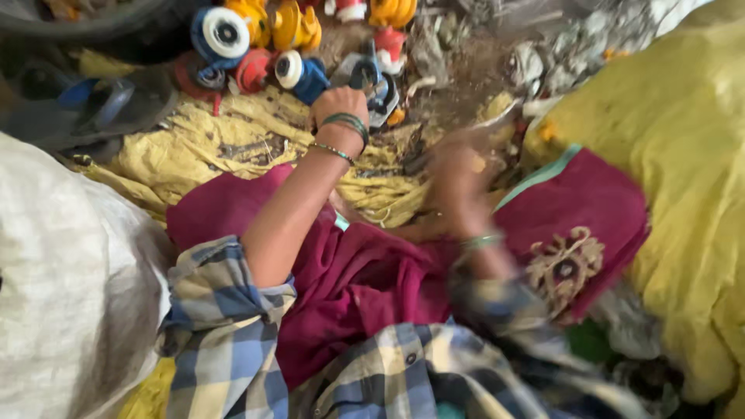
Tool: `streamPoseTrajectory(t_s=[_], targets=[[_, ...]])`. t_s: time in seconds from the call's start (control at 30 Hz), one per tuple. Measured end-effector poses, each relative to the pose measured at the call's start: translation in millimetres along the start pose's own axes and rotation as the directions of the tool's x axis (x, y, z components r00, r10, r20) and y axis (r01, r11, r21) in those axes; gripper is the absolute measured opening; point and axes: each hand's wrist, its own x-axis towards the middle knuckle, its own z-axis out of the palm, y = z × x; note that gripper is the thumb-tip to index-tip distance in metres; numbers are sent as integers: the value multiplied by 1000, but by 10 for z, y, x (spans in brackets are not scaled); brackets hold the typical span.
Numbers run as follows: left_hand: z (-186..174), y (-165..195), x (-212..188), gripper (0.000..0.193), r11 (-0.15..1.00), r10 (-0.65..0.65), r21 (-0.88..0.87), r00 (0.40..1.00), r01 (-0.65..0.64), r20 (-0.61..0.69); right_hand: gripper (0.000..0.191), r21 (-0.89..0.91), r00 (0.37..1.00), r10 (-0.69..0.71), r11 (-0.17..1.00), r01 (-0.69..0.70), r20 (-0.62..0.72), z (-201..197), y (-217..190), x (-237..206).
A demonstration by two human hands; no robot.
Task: The person sits on the floor and uses a hammer and pliers to break apart and separate parts of small plastic components. They repeatedly strike the objects with the hammer and use pliers to pull apart pieces, handling multiple colorful plastic items one at a time.
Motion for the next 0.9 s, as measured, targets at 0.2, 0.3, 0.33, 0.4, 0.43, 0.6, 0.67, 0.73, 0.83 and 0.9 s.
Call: streamPoseTrajectory(t_s=[0.2, 0.3, 0.33, 0.4, 0.43, 0.6, 0.67, 0.73, 0.83, 0.9], targets=[[-18, -333, -75, 25, 998, 52, 41, 977, -44, -209, 43, -2, 914, 290, 953, -302, 282, 642, 1052, -339], [226, -450, -80, 19, 996, 35, 84, 980, -19, -197, 29, 314, 940, 262, 893, -323, 220, 124, 937, -227], [340, -476, -124, 18, 998, 51, 36, 979, -44, -198, 26, 380, 952, 239, 876, -297, 193, -61, 734, -200], [454, -558, -101, 15, 994, 88, -44, 969, -101, -231, 23, 480, 982, 158, 857, -190, 107, -373, 272, -126], [509, -589, -111, 13, 993, 92, -39, 952, -109, -293, 23, 509, 993, 105, 852, -121, 61, -496, 58, -108], [819, -686, -221, 14, 984, 24, -164, 966, -69, -258, 26, 610, 985, -130, 773, 174, -115, -763, -479, -205], [935, -686, -207, 17, 989, -5, -140, 952, -40, -306, 33, 545, 975, -94, 816, 190, -200, -760, -489, -271], [1014, -674, -166, 20, 991, -44, -136, 951, 2, -307, 28, 568, 974, -132, 795, 215, -184, -755, -447, -323], [1033, -644, -119, 23, 990, -78, -133, 965, 45, -252, 24, 603, 946, -180, 735, 310, -268, -829, -318, -344], [1048, -635, -108, 23, 992, -72, -119, 971, 46, -228, 25, 516, 912, -175, 778, 358, -370, -1013, -203, -299]])
